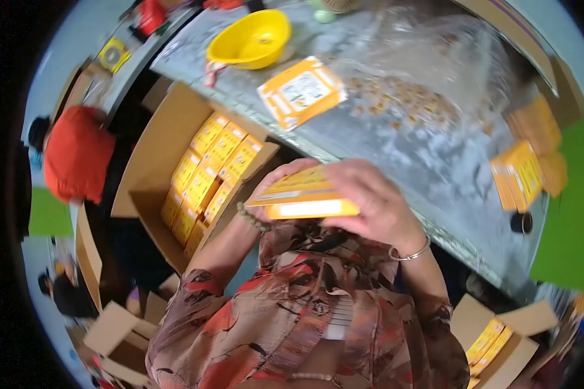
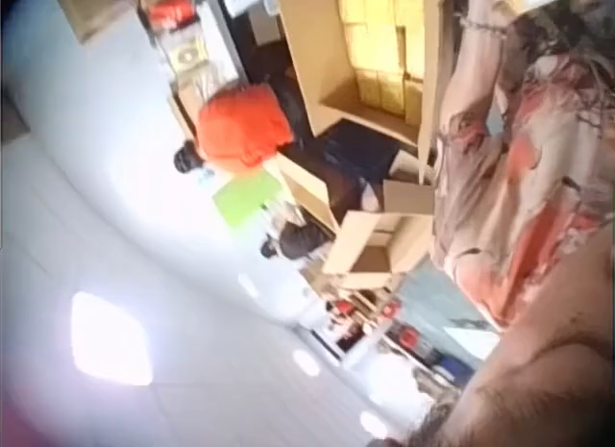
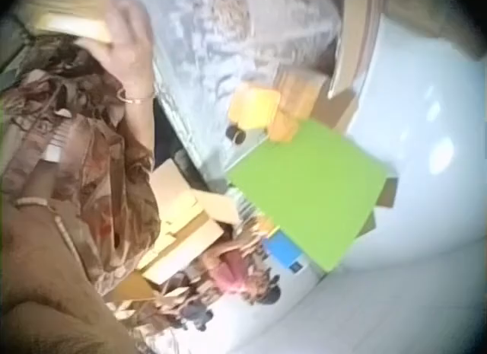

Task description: Packaging small yellow boxes into larger cardboard shipping cartons in a factory environment.

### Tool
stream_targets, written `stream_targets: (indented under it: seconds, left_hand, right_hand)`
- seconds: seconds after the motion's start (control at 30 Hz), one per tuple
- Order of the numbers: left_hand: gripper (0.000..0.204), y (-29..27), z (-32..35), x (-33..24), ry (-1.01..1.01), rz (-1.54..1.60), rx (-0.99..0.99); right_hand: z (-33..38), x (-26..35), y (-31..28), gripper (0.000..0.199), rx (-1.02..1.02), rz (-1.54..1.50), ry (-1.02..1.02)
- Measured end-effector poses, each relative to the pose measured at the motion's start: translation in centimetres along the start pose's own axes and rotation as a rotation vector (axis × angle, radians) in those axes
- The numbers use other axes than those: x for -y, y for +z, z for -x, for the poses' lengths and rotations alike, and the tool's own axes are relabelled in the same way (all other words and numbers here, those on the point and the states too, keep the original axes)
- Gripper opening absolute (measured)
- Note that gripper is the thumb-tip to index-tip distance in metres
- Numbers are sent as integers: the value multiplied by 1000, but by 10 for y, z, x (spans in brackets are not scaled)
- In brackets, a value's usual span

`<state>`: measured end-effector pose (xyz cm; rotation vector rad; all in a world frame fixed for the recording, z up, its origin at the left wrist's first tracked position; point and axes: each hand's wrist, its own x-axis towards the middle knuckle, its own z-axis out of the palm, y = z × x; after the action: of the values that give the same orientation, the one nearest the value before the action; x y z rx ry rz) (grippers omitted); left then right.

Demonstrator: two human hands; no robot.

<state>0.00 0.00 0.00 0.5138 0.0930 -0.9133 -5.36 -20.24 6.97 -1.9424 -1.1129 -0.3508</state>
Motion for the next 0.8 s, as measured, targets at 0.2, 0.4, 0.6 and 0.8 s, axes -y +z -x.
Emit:
stream_targets:
  seconds: [0.2, 0.4, 0.6, 0.8]
  left_hand:
    - [37, 0, 23, -41, 324, 144, -106]
    - [37, -24, 30, -50, 217, 281, -85]
    - [38, -12, 25, -51, 188, 262, -203]
    - [32, -48, 71, -101, 754, -140, -507]
  right_hand:
    - [-22, -9, 35, 49, -371, -511, 539]
    - [-55, -27, 41, 29, -395, -92, 405]
    - [-76, -28, 35, 26, -245, 75, 395]
    - [-42, -42, 31, 26, -542, -235, 558]
